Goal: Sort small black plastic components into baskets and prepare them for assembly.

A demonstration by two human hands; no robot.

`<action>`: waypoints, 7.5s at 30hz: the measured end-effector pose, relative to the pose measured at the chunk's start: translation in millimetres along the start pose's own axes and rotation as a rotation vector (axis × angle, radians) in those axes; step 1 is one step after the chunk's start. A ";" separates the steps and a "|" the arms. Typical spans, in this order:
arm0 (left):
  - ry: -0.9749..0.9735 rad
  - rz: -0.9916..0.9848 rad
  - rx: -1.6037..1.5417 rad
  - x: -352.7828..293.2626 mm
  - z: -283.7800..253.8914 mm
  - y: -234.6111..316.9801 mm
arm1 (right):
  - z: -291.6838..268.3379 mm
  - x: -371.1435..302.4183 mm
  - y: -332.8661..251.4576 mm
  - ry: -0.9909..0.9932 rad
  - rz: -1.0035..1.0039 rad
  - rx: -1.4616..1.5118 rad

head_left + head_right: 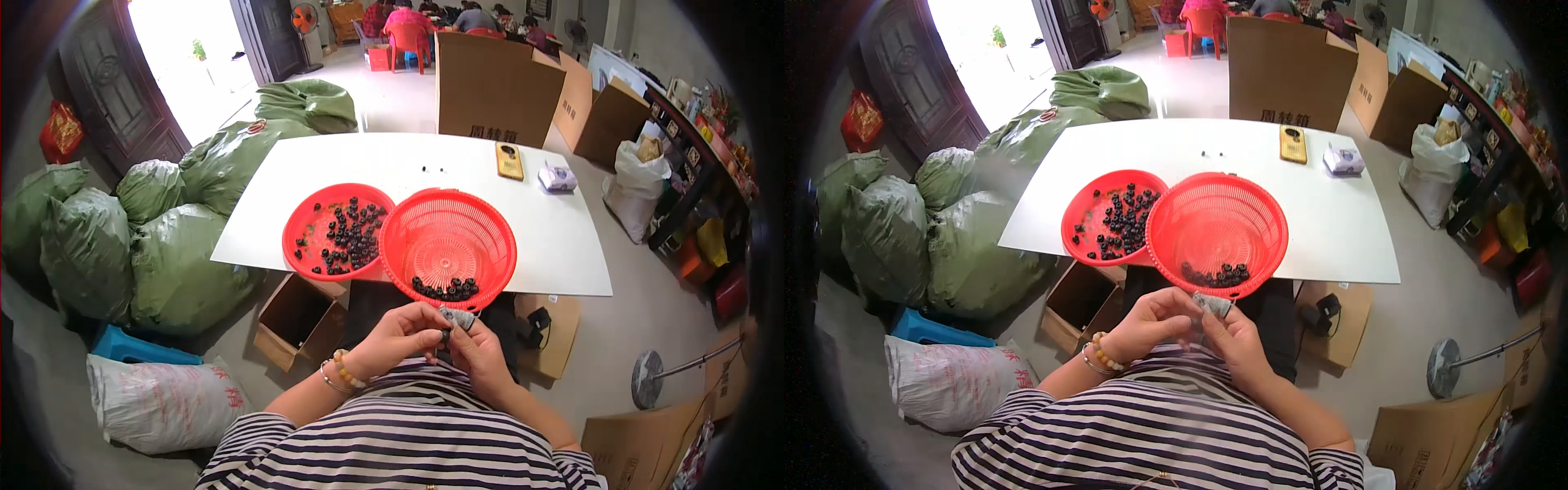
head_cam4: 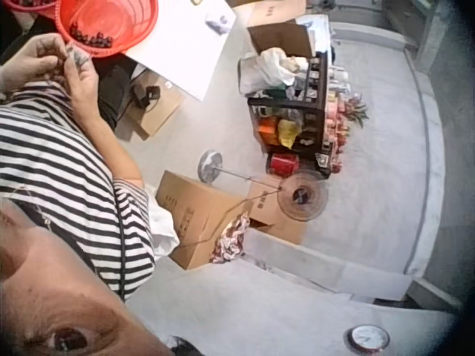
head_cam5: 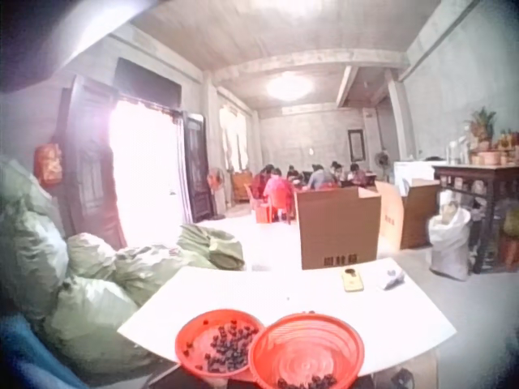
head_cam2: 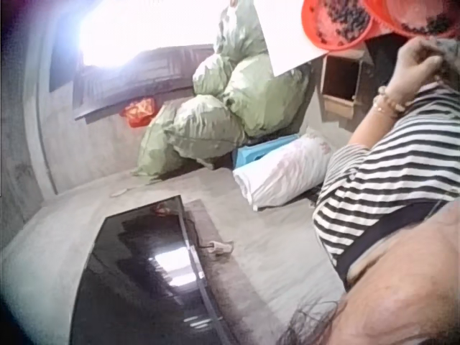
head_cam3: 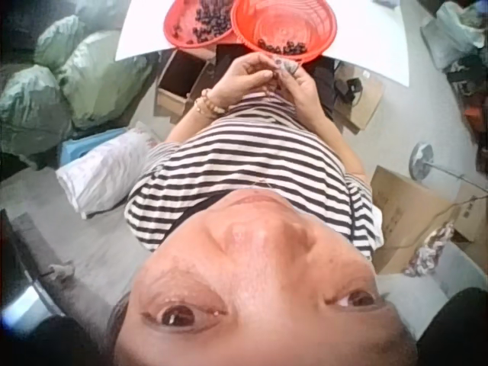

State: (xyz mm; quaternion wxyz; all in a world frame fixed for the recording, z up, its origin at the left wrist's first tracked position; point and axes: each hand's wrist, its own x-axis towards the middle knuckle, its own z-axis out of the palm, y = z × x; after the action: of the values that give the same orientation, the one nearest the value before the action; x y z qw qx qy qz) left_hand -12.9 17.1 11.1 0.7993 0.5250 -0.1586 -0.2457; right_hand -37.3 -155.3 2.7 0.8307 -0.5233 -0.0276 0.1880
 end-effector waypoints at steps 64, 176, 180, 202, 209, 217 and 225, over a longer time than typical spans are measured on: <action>-0.452 -0.006 1.419 117.7 -84.0 9.5 | -16.9 19.2 11.1 0.198 -0.118 -0.116; 0.117 0.173 -0.282 10.1 -8.1 -18.5 | 2.7 -3.7 -7.9 -0.110 -0.252 -0.166; 0.105 0.103 -0.427 11.5 -5.9 -16.1 | -2.4 -2.6 -3.8 -0.122 -0.180 -0.085; 0.142 0.131 -0.297 12.2 -6.5 -21.1 | -0.3 -0.5 -1.3 -0.040 -0.283 -0.165; 0.132 0.040 -0.367 13.0 -8.1 -16.4 | -9.3 1.8 -2.6 0.075 0.072 0.077; 0.186 0.194 -0.148 12.7 -20.2 -3.3 | -7.9 8.5 3.5 0.088 0.135 0.063; 0.705 0.350 0.648 21.4 -109.4 17.6 | -7.7 8.7 6.5 0.052 0.132 0.031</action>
State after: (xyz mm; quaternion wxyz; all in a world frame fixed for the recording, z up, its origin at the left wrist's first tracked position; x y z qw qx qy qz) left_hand 64.8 94.2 -16.5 0.6295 0.7625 -0.0329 0.1456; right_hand -29.2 -156.4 -7.8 0.8250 -0.5156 0.0313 0.2291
